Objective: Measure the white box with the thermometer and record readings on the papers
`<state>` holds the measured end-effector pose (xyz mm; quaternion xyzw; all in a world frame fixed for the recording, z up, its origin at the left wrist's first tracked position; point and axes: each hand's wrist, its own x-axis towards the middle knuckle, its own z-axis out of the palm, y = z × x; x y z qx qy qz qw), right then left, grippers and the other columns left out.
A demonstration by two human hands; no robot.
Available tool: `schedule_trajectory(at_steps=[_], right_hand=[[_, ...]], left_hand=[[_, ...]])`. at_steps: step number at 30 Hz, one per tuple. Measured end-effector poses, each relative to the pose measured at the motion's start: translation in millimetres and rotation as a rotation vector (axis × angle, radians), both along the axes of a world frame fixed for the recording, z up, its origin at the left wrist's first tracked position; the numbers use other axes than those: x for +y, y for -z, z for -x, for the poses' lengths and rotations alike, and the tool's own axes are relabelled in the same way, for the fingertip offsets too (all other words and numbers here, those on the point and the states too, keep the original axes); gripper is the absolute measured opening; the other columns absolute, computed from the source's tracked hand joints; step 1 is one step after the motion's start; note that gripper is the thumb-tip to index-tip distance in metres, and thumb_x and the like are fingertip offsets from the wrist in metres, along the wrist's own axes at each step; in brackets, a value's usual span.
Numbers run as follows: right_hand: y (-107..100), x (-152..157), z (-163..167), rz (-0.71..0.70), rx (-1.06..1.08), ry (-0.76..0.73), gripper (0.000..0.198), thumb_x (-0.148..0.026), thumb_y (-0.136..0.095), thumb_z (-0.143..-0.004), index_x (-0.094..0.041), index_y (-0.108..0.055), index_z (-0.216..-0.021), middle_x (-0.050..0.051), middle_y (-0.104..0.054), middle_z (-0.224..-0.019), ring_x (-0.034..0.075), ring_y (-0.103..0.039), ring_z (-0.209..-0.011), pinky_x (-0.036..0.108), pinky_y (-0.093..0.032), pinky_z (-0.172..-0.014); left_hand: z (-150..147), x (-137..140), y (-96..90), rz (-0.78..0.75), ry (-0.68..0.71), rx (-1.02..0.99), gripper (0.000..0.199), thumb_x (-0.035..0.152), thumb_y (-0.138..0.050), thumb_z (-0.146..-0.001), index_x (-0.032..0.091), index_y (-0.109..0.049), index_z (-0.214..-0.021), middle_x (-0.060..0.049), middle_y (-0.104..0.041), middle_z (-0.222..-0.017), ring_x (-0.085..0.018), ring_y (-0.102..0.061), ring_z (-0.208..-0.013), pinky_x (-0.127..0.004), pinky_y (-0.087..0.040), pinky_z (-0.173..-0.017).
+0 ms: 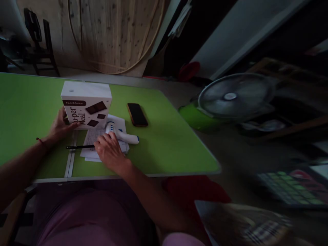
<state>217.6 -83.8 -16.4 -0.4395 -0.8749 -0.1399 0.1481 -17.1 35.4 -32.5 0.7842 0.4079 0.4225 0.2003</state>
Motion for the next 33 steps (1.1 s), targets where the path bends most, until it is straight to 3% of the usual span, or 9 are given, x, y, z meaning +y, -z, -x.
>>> schedule_trajectory(at_steps=[5, 10, 14, 18, 23, 25, 29, 33], right_hand=[[-1, 0, 0, 0.038, 0.007, -0.036, 0.021, -0.011, -0.051, -0.094, -0.016, -0.070, -0.087, 0.009, -0.068, -0.092, 0.022, -0.057, -0.087, 0.037, -0.040, -0.083], [-6, 0, -17, -0.053, 0.147, -0.065, 0.016, -0.020, -0.055, -0.094, -0.017, -0.070, -0.099, 0.008, -0.070, -0.095, 0.023, -0.060, -0.091, 0.038, -0.044, -0.084], [-7, 12, -45, -0.122, 0.264, 0.108, 0.022, -0.017, -0.058, -0.087, -0.019, -0.068, -0.106, 0.011, -0.068, -0.099, 0.026, -0.061, -0.095, 0.041, -0.047, -0.083], [9, 29, -65, -0.047, 0.241, 0.315, 0.046, -0.019, -0.064, -0.073, -0.018, -0.062, -0.119, 0.015, -0.068, -0.105, 0.031, -0.063, -0.097, 0.044, -0.049, -0.082], [21, 39, -70, 0.083, 0.327, 0.388, 0.026, -0.026, -0.067, -0.070, -0.021, -0.067, -0.095, 0.008, -0.071, -0.084, 0.024, -0.065, -0.076, 0.036, -0.049, -0.067], [14, 35, -70, 0.052, 0.491, 0.429, 0.028, -0.029, -0.069, -0.067, -0.020, -0.066, -0.093, 0.009, -0.071, -0.087, 0.025, -0.064, -0.076, 0.036, -0.049, -0.064], [-9, 9, -54, -0.022, 1.107, 0.367, 0.036, -0.039, -0.068, -0.070, -0.021, -0.064, -0.101, 0.006, -0.070, -0.085, 0.020, -0.062, -0.070, 0.034, -0.051, -0.060], [-14, -19, -9, 0.334, 1.634, 0.135, 0.030, -0.041, -0.061, -0.075, -0.021, -0.063, -0.097, 0.000, -0.062, -0.070, 0.013, -0.056, -0.056, 0.029, -0.049, -0.053]], left_hand=[[-5, -2, -0.9, 0.099, -0.057, -0.046, 0.087, 0.045, -0.078, -0.080, 0.016, -0.028, -0.146, -0.022, -0.054, -0.135, -0.034, -0.061, -0.118, -0.054, -0.056, -0.096], [-7, -5, -7.1, 0.130, -0.045, -0.058, 0.081, 0.038, -0.079, -0.080, 0.015, -0.033, -0.142, -0.021, -0.055, -0.136, -0.031, -0.063, -0.115, -0.044, -0.061, -0.090], [-7, -7, -10.4, 0.139, -0.038, -0.055, 0.080, 0.037, -0.079, -0.080, 0.016, -0.035, -0.142, -0.020, -0.058, -0.133, -0.030, -0.067, -0.108, -0.044, -0.063, -0.086], [-7, -7, -13.0, 0.112, -0.041, -0.065, 0.081, 0.039, -0.081, -0.078, 0.018, -0.036, -0.142, -0.020, -0.057, -0.134, -0.033, -0.064, -0.115, -0.048, -0.061, -0.090], [-8, -14, -18.0, 0.102, -0.036, -0.083, 0.084, 0.043, -0.081, -0.078, 0.020, -0.033, -0.144, -0.018, -0.064, -0.124, -0.031, -0.067, -0.109, -0.041, -0.064, -0.078], [-8, -18, -20.8, 0.129, -0.059, -0.100, 0.083, 0.046, -0.078, -0.081, 0.018, -0.033, -0.145, -0.020, -0.065, -0.123, -0.030, -0.068, -0.106, -0.038, -0.064, -0.074], [-9, -27, -26.6, 0.192, -0.038, -0.119, 0.074, 0.050, -0.073, -0.085, 0.014, -0.040, -0.139, -0.023, -0.065, -0.124, -0.028, -0.070, -0.104, -0.036, -0.065, -0.072], [-12, -34, -30.7, 0.214, 0.065, -0.089, 0.050, 0.048, -0.066, -0.091, 0.012, -0.055, -0.124, -0.021, -0.069, -0.117, -0.026, -0.072, -0.098, -0.035, -0.065, -0.069]])
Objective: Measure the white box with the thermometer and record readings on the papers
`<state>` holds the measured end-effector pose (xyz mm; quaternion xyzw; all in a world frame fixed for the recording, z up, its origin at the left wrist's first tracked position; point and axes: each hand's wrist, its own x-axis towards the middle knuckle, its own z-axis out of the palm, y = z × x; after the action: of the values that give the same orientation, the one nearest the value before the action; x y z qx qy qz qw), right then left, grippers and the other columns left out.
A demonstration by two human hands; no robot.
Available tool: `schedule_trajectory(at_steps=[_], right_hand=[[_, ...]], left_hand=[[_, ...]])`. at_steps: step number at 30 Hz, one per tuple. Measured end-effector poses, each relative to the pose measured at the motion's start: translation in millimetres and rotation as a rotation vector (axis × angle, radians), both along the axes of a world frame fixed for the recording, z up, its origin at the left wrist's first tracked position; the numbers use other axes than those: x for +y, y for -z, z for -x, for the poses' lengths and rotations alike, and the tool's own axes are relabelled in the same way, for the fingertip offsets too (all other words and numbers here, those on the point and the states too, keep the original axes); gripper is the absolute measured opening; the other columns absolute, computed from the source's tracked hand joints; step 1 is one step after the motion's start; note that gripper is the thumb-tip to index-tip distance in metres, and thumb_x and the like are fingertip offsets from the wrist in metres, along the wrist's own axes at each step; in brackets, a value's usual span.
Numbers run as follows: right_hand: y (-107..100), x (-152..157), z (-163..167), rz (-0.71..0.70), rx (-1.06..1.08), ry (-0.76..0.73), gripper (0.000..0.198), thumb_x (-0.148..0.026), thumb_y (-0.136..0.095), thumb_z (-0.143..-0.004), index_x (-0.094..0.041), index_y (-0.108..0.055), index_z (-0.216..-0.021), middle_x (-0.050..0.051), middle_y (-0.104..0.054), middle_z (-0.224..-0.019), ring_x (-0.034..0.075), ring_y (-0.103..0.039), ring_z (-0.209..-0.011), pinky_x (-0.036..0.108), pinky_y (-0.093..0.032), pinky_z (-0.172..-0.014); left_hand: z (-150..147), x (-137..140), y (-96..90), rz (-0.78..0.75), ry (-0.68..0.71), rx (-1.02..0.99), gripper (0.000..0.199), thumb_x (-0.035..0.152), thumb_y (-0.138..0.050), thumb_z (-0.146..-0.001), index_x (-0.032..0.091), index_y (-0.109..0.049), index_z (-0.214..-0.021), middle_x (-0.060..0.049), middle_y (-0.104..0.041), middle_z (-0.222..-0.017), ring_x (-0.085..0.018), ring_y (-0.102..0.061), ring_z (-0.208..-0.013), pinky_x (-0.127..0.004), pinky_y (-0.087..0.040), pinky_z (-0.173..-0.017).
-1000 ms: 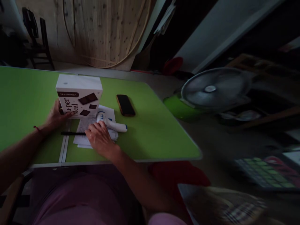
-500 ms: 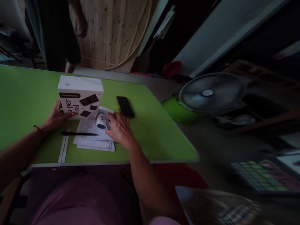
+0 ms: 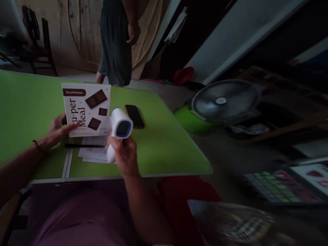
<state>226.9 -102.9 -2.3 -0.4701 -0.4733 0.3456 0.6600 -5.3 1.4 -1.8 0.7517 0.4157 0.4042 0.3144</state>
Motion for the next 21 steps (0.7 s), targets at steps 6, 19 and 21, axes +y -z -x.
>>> schedule_trajectory(at_steps=[6, 19, 21], right_hand=[[25, -7, 41, 0.217, 0.173, -0.111, 0.031, -0.040, -0.066, -0.068, -0.019, -0.065, -0.091, -0.002, -0.059, -0.065, 0.013, -0.051, -0.054, 0.027, -0.044, -0.049], [21, -6, 51, 0.289, 0.273, -0.162, 0.028, -0.042, -0.069, -0.068, -0.020, -0.064, -0.084, -0.004, -0.055, -0.062, 0.011, -0.046, -0.053, 0.026, -0.036, -0.050], [18, -6, 53, 0.293, 0.306, -0.165, 0.027, -0.041, -0.070, -0.066, -0.020, -0.062, -0.082, -0.004, -0.055, -0.061, 0.010, -0.045, -0.053, 0.026, -0.034, -0.049]], left_hand=[[-6, -9, -6.2, 0.018, 0.031, -0.028, 0.047, 0.052, -0.069, -0.087, 0.014, -0.064, -0.115, -0.015, -0.073, -0.113, -0.026, -0.073, -0.096, -0.038, -0.064, -0.077], [-9, -7, -6.7, 0.042, 0.037, -0.109, 0.053, 0.061, -0.075, -0.075, 0.019, -0.068, -0.107, -0.012, -0.073, -0.110, -0.030, -0.071, -0.096, -0.045, -0.061, -0.081], [-8, -6, -6.7, 0.037, 0.048, -0.113, 0.052, 0.061, -0.075, -0.075, 0.019, -0.067, -0.106, -0.012, -0.073, -0.111, -0.030, -0.070, -0.097, -0.044, -0.061, -0.080]])
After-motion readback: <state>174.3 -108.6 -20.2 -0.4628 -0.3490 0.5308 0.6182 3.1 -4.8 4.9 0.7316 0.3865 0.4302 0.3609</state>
